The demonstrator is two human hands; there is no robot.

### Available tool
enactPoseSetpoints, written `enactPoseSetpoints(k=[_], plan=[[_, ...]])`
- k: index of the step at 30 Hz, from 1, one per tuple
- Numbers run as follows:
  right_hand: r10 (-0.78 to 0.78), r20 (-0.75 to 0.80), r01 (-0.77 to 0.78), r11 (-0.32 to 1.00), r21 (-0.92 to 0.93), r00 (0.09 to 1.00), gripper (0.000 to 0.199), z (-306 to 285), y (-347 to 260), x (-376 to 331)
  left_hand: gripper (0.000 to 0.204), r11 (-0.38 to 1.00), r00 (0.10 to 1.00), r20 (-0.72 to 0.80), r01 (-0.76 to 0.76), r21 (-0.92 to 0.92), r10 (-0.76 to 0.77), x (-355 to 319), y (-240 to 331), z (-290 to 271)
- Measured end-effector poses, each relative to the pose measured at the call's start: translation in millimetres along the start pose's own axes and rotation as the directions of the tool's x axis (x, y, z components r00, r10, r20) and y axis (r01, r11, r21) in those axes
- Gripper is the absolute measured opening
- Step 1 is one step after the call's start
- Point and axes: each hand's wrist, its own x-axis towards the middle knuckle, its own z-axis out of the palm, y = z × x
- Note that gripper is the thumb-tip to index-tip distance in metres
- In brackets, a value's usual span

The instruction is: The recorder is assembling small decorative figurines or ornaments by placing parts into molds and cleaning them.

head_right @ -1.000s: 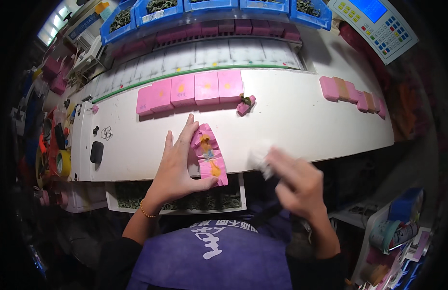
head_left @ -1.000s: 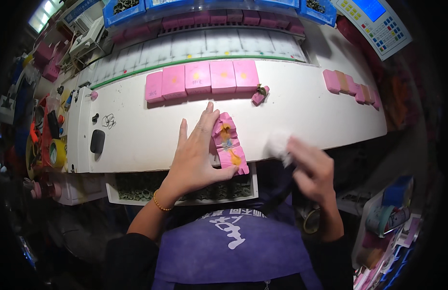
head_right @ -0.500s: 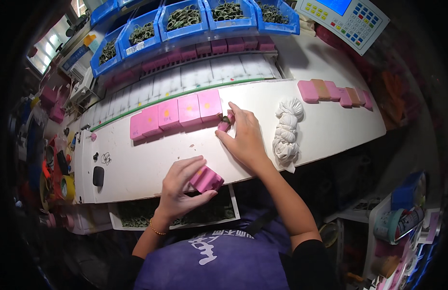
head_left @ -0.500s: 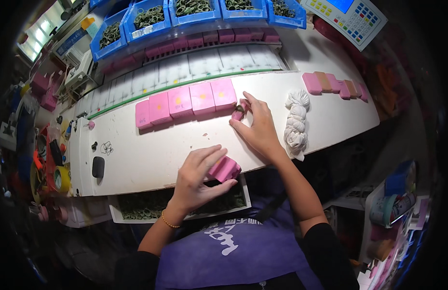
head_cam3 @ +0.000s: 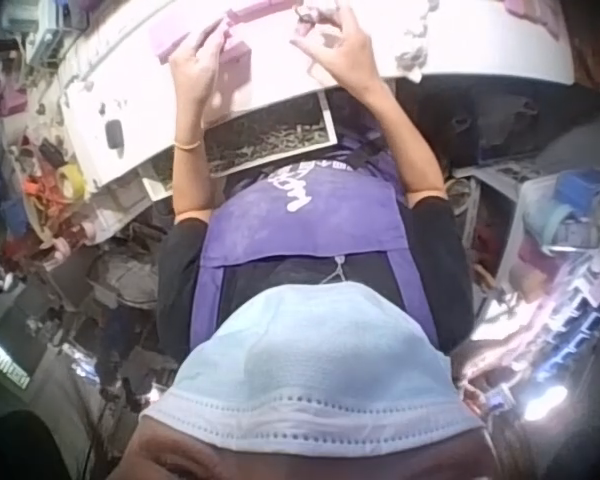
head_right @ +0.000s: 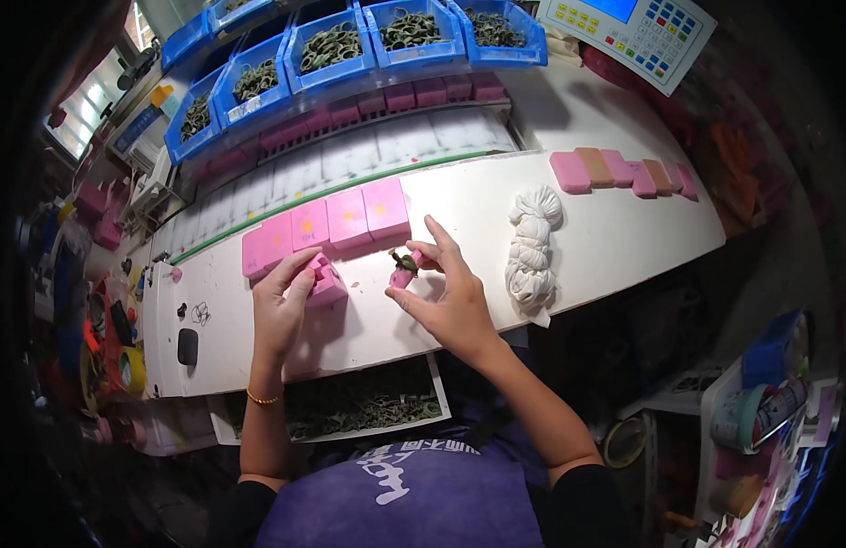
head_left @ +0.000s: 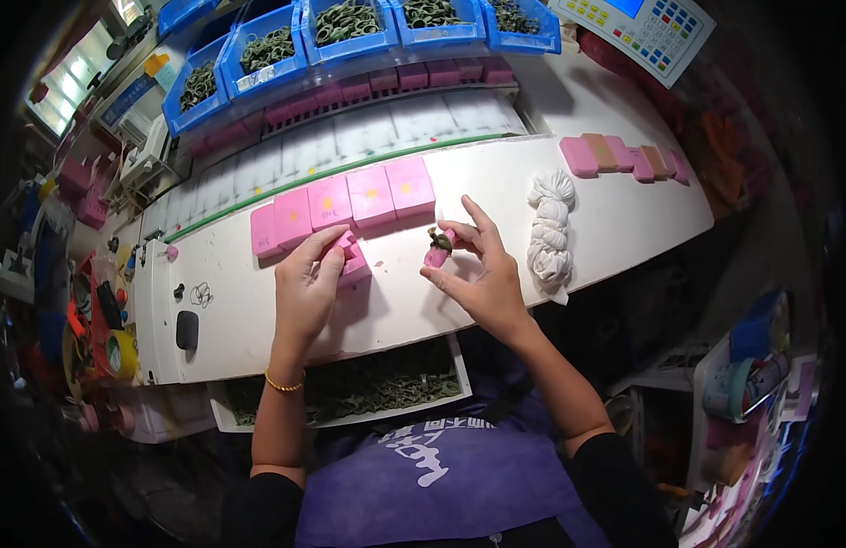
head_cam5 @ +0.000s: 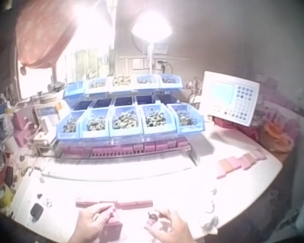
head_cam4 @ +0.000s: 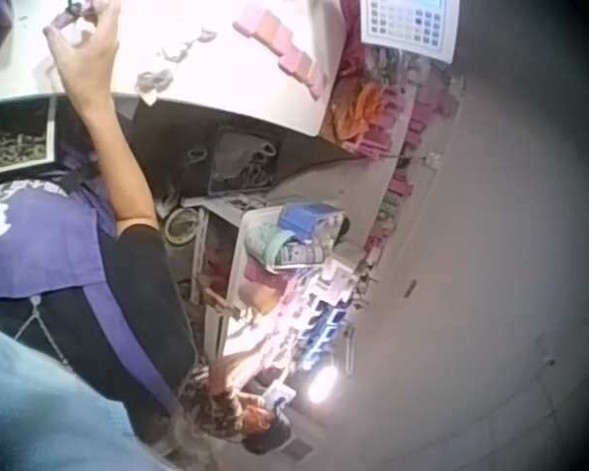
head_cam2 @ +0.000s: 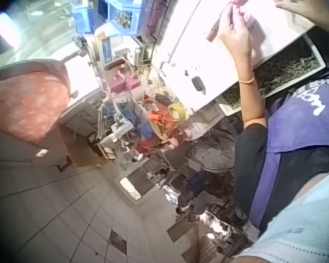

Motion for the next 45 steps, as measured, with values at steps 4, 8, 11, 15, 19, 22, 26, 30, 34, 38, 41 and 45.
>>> enactPoseSetpoints(k=[4, 8, 11, 15, 19, 22, 26, 30, 34, 38, 41, 45], plan=[[-0.108, -0.060, 0.105, 0.993, -0.046, 0.992, 0.093, -0.1, -9.7, -10.9, 0.027, 0.887, 0.936, -0.105, -0.277, 0.368, 0.336, -13.5, 4.1, 12.1], [-0.328, -0.039, 0.318, 0.933, -0.166, 0.944, 0.089, -0.6, -28.1, -16.8, 0.025, 0.875, 0.903, -0.144, -0.336, 0.350, 0.404, -43.4, 32.4, 32.0], [-0.418, 0.010, 0.415, 0.898, -0.148, 0.908, 0.088, -1.7, -41.5, -23.1, 0.025, 0.941, 0.957, 0.123, -0.282, 0.188, 0.262, -55.8, 41.0, 45.4], [-0.375, 0.087, 0.384, 0.915, -0.128, 0.923, 0.079, -13.1, -50.9, -25.5, 0.025, 0.996, 0.952, 0.303, -0.071, 0.060, 0.050, -53.0, 46.9, 39.3], [-0.150, 0.282, 0.136, 0.988, 0.069, 0.948, 0.040, -32.3, -47.9, -11.7, 0.031, 0.895, 0.890, 0.432, 0.305, -0.326, -0.146, -54.3, 29.6, 39.7], [0.001, 0.332, -0.046, 0.991, 0.127, 0.943, 0.026, -32.3, -43.2, -6.4, 0.032, 0.802, 0.830, 0.542, 0.410, -0.435, -0.131, -54.5, 26.0, 42.9], [0.195, 0.184, -0.239, 0.936, 0.258, 0.963, 0.018, -31.1, -2.2, 6.5, 0.034, 0.774, 0.810, 0.551, 0.477, -0.416, -0.203, -51.2, 29.0, 46.1], [-0.161, -0.021, 0.143, 0.926, -0.351, 0.987, 0.022, -30.6, 10.0, 16.0, 0.036, 0.663, 0.822, 0.515, 0.528, -0.531, -0.243, -51.2, 23.8, 56.5], [-0.295, -0.017, 0.286, 0.938, -0.196, 0.955, 0.026, -14.9, -13.0, -3.7, 0.031, 0.597, 0.815, 0.512, 0.560, -0.575, -0.271, -51.9, 12.6, 57.7], [-0.210, -0.013, 0.210, 0.977, 0.043, 0.978, 0.023, -0.6, -17.0, -24.8, 0.031, 0.658, 0.827, 0.499, 0.529, -0.536, -0.259, -53.1, 16.4, 65.4], [-0.183, -0.098, 0.192, 0.976, 0.097, 0.978, 0.017, 9.1, -15.1, -27.5, 0.037, 0.646, 0.865, 0.425, 0.488, -0.587, -0.267, -56.5, 21.3, 75.8], [-0.213, -0.178, 0.231, 0.969, 0.087, 0.961, 0.011, 14.5, -11.2, -27.2, 0.035, 0.582, 0.871, 0.449, 0.475, -0.660, -0.200, -56.9, 22.2, 78.1]])
